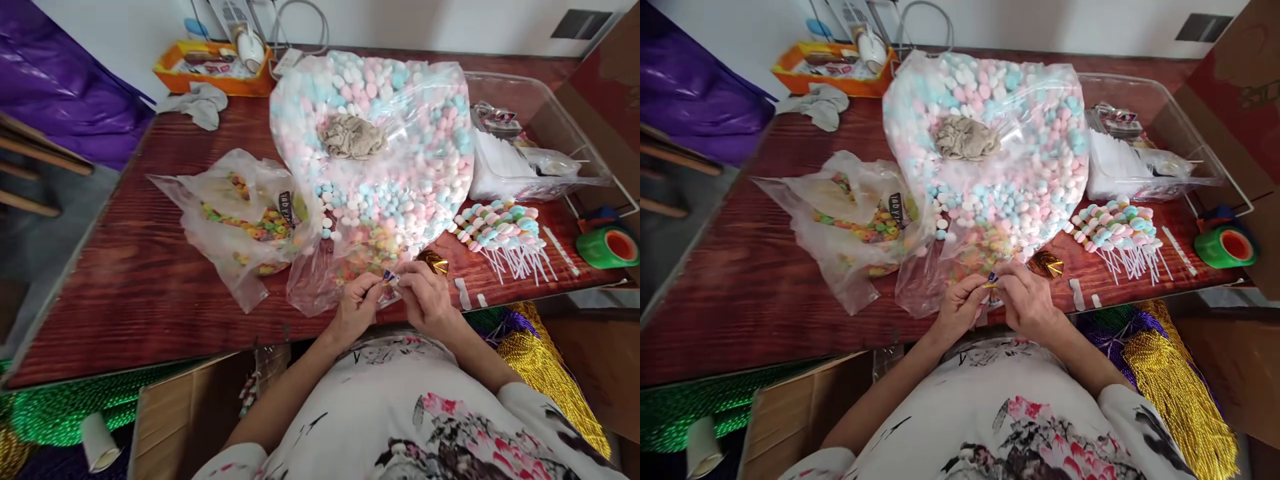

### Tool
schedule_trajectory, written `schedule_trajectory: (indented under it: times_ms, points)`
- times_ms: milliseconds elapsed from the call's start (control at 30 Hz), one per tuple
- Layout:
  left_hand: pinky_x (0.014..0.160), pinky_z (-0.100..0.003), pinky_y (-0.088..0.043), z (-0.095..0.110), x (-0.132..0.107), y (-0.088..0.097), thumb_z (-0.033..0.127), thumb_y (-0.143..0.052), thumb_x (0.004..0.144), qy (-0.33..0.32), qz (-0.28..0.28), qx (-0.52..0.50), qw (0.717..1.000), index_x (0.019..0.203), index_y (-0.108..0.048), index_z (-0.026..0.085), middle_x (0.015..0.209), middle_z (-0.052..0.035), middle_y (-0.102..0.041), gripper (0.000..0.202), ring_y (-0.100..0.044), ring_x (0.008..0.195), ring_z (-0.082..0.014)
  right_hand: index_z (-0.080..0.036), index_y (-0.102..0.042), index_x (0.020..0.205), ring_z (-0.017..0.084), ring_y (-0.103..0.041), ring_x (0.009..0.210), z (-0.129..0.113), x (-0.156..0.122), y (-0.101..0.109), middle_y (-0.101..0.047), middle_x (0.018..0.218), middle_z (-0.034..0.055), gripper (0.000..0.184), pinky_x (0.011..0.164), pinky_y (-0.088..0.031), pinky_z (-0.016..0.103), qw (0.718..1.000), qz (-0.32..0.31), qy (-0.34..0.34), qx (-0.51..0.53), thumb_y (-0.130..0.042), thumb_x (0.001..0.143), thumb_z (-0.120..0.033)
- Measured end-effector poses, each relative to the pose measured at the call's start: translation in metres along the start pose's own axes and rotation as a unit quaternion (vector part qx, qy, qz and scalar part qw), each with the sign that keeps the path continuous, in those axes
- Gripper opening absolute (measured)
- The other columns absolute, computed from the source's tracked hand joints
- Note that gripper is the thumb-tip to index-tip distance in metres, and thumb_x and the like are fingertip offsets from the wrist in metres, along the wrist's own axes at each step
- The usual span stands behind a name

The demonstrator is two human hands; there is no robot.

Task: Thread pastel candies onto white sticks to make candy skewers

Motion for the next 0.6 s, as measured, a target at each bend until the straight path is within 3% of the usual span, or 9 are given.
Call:
schedule_trajectory:
  times_ms: [67, 200, 333, 433, 500, 600]
  points:
    - [0.042, -0.017, -0.037, 0.012, -0.001, 0.010, 0.043, -0.072, 0.078, -0.036, 0.016, -0.024, 0.999, 0.073, -0.068, 0.016, 0.069, 0.0001, -0.057, 0.028, -0.048, 0.052, -0.0063, -0.022, -0.053, 0.091, 0.017, -0.064, 0.086, 0.001, 0.010, -0.018, -0.066, 0.091, 0.0067, 0.012, 0.074, -0.051, 0.030, 0.999, -0.023, -0.012, 0.021, -0.046, 0.095, -0.014]
    - [0.031, -0.016, -0.022, 0.004, -0.012, 0.025, 0.048, -0.070, 0.080, 0.053, 0.003, -0.172, 0.984, 0.093, -0.068, 0.017, 0.060, 0.0036, -0.055, 0.034, -0.032, 0.036, -0.0029, -0.022, -0.050, 0.080, 0.012, -0.046, 0.056, 0.016, 0.013, -0.037, -0.049, 0.064, -0.0031, 0.017, 0.055, -0.038, 0.024, 0.996, -0.035, -0.072, 0.050, -0.047, 0.097, -0.020]
    - [0.034, -0.016, -0.031, 0.004, -0.016, 0.027, 0.047, -0.077, 0.072, 0.060, 0.000, -0.237, 0.970, 0.093, -0.068, 0.015, 0.068, -0.0016, -0.063, 0.040, -0.048, 0.044, -0.0066, -0.022, -0.052, 0.081, 0.013, -0.047, 0.058, 0.014, 0.019, -0.056, -0.055, 0.067, -0.0009, 0.018, 0.057, -0.036, 0.026, 0.997, -0.060, -0.038, 0.002, -0.045, 0.097, -0.019]
    - [0.034, -0.017, -0.033, 0.002, -0.015, 0.033, 0.047, -0.076, 0.073, 0.047, 0.024, -0.255, 0.965, 0.092, -0.070, 0.016, 0.068, -0.0010, -0.063, 0.037, -0.049, 0.044, -0.0071, -0.021, -0.057, 0.086, 0.015, -0.054, 0.067, 0.016, 0.028, -0.054, -0.062, 0.077, 0.0034, 0.017, 0.062, -0.039, 0.027, 0.997, -0.064, 0.001, -0.048, -0.044, 0.097, -0.017]
    - [0.034, -0.018, -0.033, 0.000, -0.015, 0.045, 0.045, -0.076, 0.074, 0.041, 0.045, -0.257, 0.964, 0.090, -0.070, 0.015, 0.068, -0.0004, -0.063, 0.034, -0.045, 0.041, -0.0055, -0.020, -0.063, 0.091, 0.016, -0.059, 0.078, 0.025, 0.026, -0.047, -0.064, 0.088, 0.0065, 0.018, 0.066, -0.042, 0.027, 0.991, -0.108, 0.021, -0.081, -0.045, 0.096, -0.016]
    - [0.032, -0.018, -0.032, -0.010, -0.019, 0.062, 0.042, -0.077, 0.074, 0.061, 0.065, -0.250, 0.964, 0.085, -0.069, 0.015, 0.064, 0.0005, -0.062, 0.030, -0.042, 0.038, -0.0051, -0.022, -0.069, 0.095, 0.016, -0.059, 0.082, 0.041, -0.003, -0.045, -0.065, 0.095, 0.0063, 0.023, 0.069, -0.041, 0.028, 0.959, -0.245, 0.053, -0.130, -0.049, 0.093, -0.011]
Point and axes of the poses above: each hand's wrist, its own x-axis towards the middle knuckle, its own y-axis out of the back of the hand, z = x × y, the point moved 9 cm from there along x, towards the middle knuckle
